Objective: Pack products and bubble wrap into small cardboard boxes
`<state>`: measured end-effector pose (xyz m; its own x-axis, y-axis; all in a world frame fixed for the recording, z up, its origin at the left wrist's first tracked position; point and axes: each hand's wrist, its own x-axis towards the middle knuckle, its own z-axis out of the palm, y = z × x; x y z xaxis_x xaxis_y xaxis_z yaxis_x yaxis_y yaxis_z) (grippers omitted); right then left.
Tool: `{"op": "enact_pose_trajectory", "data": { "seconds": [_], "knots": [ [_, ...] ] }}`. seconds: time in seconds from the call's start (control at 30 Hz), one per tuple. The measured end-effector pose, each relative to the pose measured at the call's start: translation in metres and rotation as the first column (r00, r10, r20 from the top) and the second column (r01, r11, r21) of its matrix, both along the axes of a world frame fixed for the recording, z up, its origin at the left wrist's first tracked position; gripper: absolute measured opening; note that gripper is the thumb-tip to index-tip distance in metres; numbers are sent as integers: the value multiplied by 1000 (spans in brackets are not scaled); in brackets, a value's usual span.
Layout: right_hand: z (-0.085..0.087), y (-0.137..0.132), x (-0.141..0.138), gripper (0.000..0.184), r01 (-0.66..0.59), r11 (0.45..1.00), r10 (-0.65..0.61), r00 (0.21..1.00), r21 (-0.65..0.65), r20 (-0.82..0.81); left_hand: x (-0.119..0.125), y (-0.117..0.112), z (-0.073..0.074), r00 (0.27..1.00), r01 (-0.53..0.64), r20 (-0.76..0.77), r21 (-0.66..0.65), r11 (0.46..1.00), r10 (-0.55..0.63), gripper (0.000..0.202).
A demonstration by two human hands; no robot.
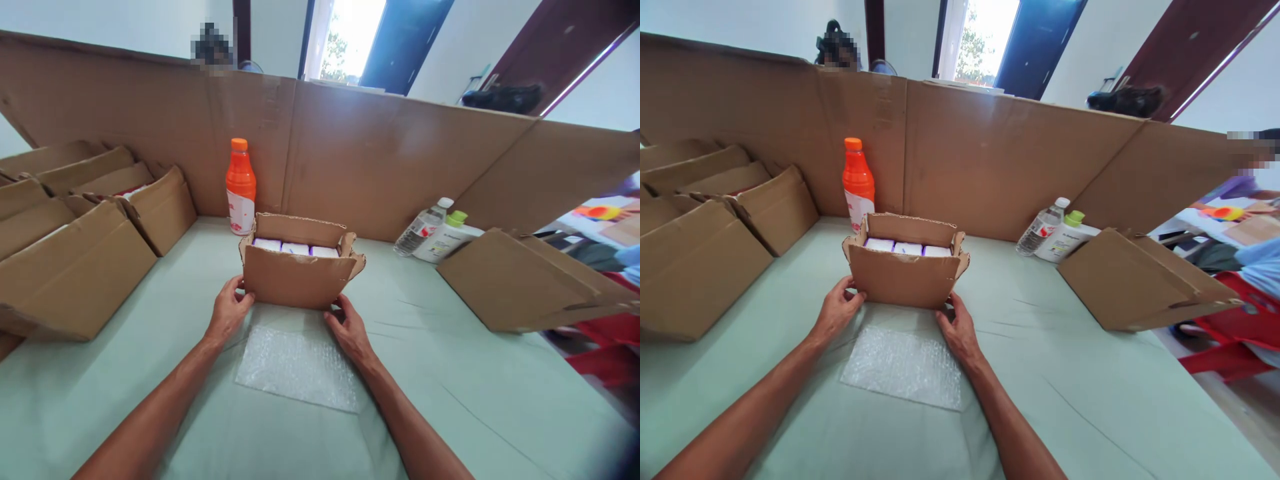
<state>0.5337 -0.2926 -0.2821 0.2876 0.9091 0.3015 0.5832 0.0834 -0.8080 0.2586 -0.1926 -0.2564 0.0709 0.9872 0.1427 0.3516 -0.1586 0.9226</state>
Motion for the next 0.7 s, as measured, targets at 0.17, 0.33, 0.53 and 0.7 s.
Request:
{"op": "enact_pose_trajectory", "data": {
  "seconds": [0.17,0.33,0.53,0.7],
  "knots": [
    [2,-18,-7,45,76,997,-76,996,13,36,4,-13,-3,996,37,80,-64,997,-32,36],
    [5,-24,-3,37,182,983,-184,978,35,102,11,-25,-11,987,51,157,-119,992,-32,41],
    [4,-21,5,37,169,985,-173,977,41,128,14,-21,-19,983,74,178,-121,990,-51,49],
    [1,-23,6,41,118,993,-119,987,18,112,13,-13,-22,973,112,215,-145,983,-79,57]
  ]
}}
